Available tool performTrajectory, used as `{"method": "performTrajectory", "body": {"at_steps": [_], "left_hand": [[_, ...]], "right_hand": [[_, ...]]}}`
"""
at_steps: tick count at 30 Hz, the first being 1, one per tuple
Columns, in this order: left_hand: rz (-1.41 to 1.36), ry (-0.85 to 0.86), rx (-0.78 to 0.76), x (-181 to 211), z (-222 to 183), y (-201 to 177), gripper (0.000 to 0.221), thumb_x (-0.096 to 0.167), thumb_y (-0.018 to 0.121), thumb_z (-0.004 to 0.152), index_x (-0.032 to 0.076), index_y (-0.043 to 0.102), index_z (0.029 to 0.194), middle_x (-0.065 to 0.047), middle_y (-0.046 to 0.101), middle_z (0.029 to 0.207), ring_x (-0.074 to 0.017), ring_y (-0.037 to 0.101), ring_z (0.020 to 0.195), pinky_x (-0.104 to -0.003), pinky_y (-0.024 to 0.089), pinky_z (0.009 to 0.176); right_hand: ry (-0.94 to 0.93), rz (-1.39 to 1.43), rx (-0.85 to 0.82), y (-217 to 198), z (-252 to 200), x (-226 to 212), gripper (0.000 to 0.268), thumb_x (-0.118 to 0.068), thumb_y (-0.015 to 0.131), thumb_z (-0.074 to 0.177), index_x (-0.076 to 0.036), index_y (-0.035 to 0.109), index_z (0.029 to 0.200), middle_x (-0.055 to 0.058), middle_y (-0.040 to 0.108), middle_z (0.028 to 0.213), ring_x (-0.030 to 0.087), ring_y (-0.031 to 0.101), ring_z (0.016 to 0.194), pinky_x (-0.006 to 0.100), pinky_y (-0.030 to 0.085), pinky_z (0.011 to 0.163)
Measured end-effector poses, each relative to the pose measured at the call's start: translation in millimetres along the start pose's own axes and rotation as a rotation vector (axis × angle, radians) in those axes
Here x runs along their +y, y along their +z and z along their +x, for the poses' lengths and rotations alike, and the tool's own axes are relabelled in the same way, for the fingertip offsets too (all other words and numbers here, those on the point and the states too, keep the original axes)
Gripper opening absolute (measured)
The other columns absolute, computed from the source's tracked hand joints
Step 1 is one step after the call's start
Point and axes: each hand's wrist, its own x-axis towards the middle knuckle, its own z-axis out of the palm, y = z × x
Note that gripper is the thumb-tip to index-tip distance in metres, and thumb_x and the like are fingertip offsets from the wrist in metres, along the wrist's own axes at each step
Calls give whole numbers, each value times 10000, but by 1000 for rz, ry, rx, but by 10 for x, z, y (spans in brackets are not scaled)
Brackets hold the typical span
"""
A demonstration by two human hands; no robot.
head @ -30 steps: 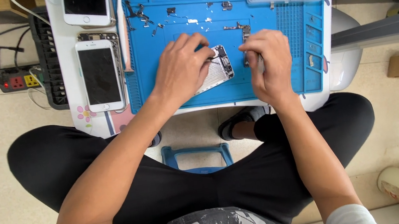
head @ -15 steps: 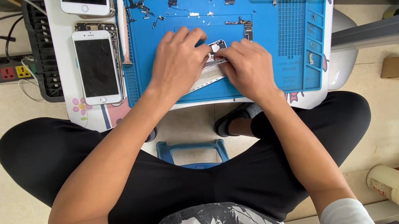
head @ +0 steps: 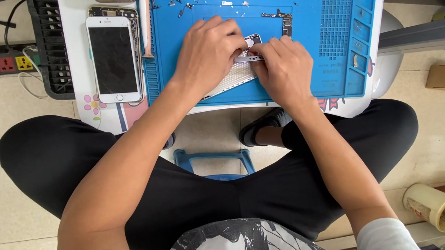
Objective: The person is repairing a disassembled smartphone on a blue work mat. They use a metal spudger to carefully pry and separate internal components, such as the battery and logic board, from the phone's chassis. The workspace is organized with various tools and spare parts visible.
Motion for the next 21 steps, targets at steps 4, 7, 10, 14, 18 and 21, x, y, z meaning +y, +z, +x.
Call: {"method": "performTrajectory", "body": {"at_steps": [4, 7, 10, 14, 18, 21], "left_hand": [[-40, -29, -67, -9, 24, -50, 204, 109, 881, 856, 127, 821, 1050, -38, 751, 1015, -283, 634, 957, -446, 523, 722], [-62, -46, -87, -21, 35, -46, 199, 121, 894, 848, 120, 838, 1039, -22, 759, 1001, -272, 620, 927, -420, 524, 696], [-90, -50, -80, -46, 26, -30, 74, 109, 878, 867, 115, 833, 925, -6, 762, 964, -267, 602, 890, -414, 503, 661], [-90, -56, -72, -46, 15, -20, 57, 125, 886, 866, 134, 841, 900, 16, 789, 985, -255, 604, 899, -417, 494, 658], [-46, -26, -71, -32, 12, -21, 39, 122, 864, 890, 150, 837, 887, 11, 775, 1003, -253, 606, 916, -430, 513, 665], [-35, -11, -74, -18, 13, -28, 19, 135, 833, 925, 144, 845, 915, -2, 752, 1002, -250, 605, 932, -415, 494, 669]], "right_hand": [[-32, -70, 37, 20, 3, -16, 210, 20, 682, 836, -162, 731, 930, -10, 534, 738, 214, 462, 657, 343, 350, 545], [-48, -152, 48, 40, -32, -12, 158, -31, 707, 891, -186, 715, 923, -23, 488, 713, 201, 433, 643, 333, 331, 523], [-38, -153, 64, 58, -29, -23, 106, -73, 726, 952, -177, 732, 933, -21, 494, 705, 195, 434, 634, 329, 320, 510], [-11, -87, 80, 34, -1, -28, 183, -3, 678, 886, -173, 731, 928, -26, 529, 718, 197, 443, 636, 333, 325, 517], [15, -64, 94, 15, 21, -6, 242, 27, 688, 830, -176, 755, 945, -34, 554, 724, 192, 469, 635, 327, 329, 506], [74, 9, 48, -22, 8, 14, 222, -11, 751, 837, -187, 770, 971, -49, 577, 732, 187, 504, 650, 327, 353, 518]]}}
